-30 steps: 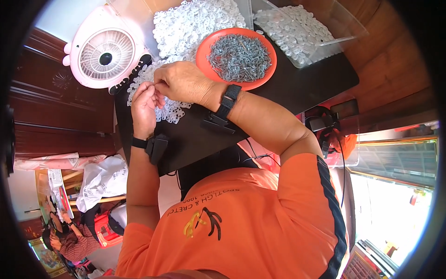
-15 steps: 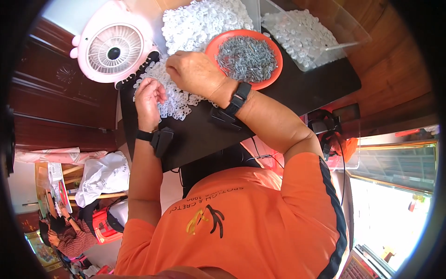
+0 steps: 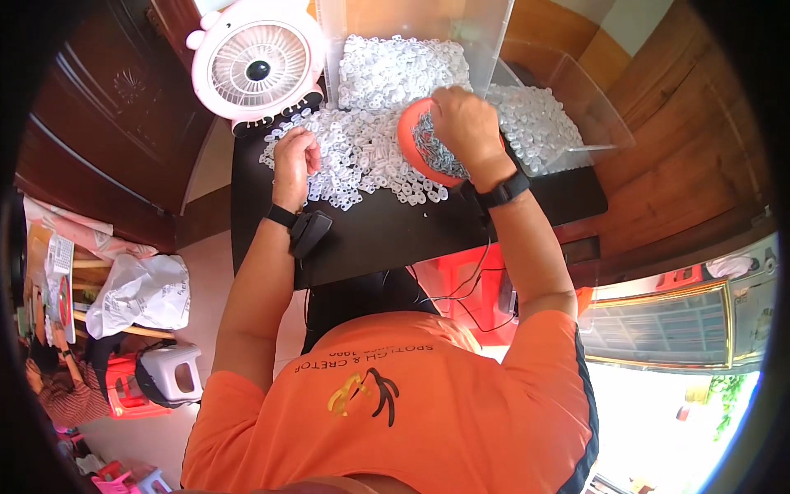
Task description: Assembling small grey components into white plastic rings at a workstation.
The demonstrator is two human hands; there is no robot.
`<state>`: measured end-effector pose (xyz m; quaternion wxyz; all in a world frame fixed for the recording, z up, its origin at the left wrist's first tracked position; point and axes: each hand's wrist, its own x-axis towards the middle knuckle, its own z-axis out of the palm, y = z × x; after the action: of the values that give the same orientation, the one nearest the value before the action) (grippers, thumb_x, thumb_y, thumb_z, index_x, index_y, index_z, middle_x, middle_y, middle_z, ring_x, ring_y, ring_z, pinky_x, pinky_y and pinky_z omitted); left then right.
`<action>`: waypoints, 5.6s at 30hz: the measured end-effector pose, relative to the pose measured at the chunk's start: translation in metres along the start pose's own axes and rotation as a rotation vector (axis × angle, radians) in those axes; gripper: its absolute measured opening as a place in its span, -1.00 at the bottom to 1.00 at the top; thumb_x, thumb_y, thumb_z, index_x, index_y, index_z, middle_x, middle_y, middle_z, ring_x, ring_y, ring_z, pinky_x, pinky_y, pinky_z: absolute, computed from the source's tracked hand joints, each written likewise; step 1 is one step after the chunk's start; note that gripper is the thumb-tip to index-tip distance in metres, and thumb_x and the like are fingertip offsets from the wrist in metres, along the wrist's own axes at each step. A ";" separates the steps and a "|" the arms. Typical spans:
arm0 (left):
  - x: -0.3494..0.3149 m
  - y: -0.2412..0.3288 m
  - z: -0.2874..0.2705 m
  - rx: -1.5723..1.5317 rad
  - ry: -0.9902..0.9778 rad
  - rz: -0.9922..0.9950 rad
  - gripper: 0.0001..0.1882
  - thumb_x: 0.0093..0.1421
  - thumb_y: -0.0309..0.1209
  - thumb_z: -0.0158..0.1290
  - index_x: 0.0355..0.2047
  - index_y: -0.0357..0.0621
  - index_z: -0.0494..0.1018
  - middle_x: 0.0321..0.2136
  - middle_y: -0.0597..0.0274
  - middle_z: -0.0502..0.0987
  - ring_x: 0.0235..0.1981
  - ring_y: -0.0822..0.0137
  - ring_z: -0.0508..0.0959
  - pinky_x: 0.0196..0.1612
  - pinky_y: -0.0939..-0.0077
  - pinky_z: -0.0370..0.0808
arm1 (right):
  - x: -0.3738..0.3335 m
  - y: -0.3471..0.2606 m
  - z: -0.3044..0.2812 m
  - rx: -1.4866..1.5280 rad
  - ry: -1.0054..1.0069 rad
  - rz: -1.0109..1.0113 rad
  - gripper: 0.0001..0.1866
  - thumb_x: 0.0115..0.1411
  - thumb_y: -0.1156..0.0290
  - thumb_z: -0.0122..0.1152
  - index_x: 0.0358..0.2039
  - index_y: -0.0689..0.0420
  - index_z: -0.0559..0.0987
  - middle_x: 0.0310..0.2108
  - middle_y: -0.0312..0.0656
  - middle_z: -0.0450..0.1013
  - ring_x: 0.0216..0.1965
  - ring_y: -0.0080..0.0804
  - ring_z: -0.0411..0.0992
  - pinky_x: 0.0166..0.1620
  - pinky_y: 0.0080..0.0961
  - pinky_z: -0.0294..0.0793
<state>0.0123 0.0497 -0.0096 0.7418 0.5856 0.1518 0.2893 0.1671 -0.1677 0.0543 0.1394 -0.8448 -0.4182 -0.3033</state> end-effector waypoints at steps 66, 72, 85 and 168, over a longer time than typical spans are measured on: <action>0.002 -0.001 -0.004 0.849 0.020 0.548 -0.88 0.00 -0.42 0.01 -0.49 -0.22 0.45 -0.46 0.03 0.49 -0.33 0.01 0.46 -0.21 0.24 0.34 | 0.011 -0.074 0.041 0.692 -0.001 0.084 -0.74 0.11 0.24 0.15 -0.54 0.18 0.51 -0.65 -0.01 0.44 -0.54 -0.01 0.46 -0.44 -0.19 0.44; 0.012 -0.013 -0.019 1.108 -0.015 0.660 -0.84 0.00 -0.43 0.01 -0.41 -0.23 0.45 -0.38 -0.02 0.48 -0.25 0.00 0.42 -0.15 0.20 0.32 | 0.007 -0.069 0.054 0.645 -0.085 0.061 -0.79 0.10 0.27 0.14 -0.48 0.17 0.51 -0.56 0.01 0.48 -0.47 -0.01 0.47 -0.38 -0.18 0.44; 0.003 -0.011 0.000 1.023 -0.050 0.541 -0.81 0.02 -0.45 0.00 -0.33 -0.23 0.47 -0.36 -0.03 0.46 -0.27 -0.03 0.44 -0.17 0.21 0.37 | 0.009 -0.074 0.047 0.555 -0.238 0.054 -0.68 0.14 0.15 0.07 -0.49 0.16 0.56 -0.55 0.03 0.48 -0.43 0.02 0.46 -0.34 -0.14 0.44; -0.008 0.003 0.002 -0.040 -0.303 -0.287 -0.76 0.17 -0.32 -0.14 -0.32 -0.23 0.42 -0.53 0.21 0.47 -0.58 0.45 0.41 -0.50 0.60 0.31 | 0.000 -0.091 0.064 1.377 -0.223 0.133 -0.91 0.12 0.44 0.22 -0.41 0.19 0.59 -0.55 -0.28 0.49 -0.48 -0.60 0.41 -0.37 -0.59 0.44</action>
<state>0.0061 0.0438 -0.0078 0.8014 0.5798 0.1148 0.0922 0.1207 -0.0810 0.0023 0.6174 -0.6142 -0.4744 0.1284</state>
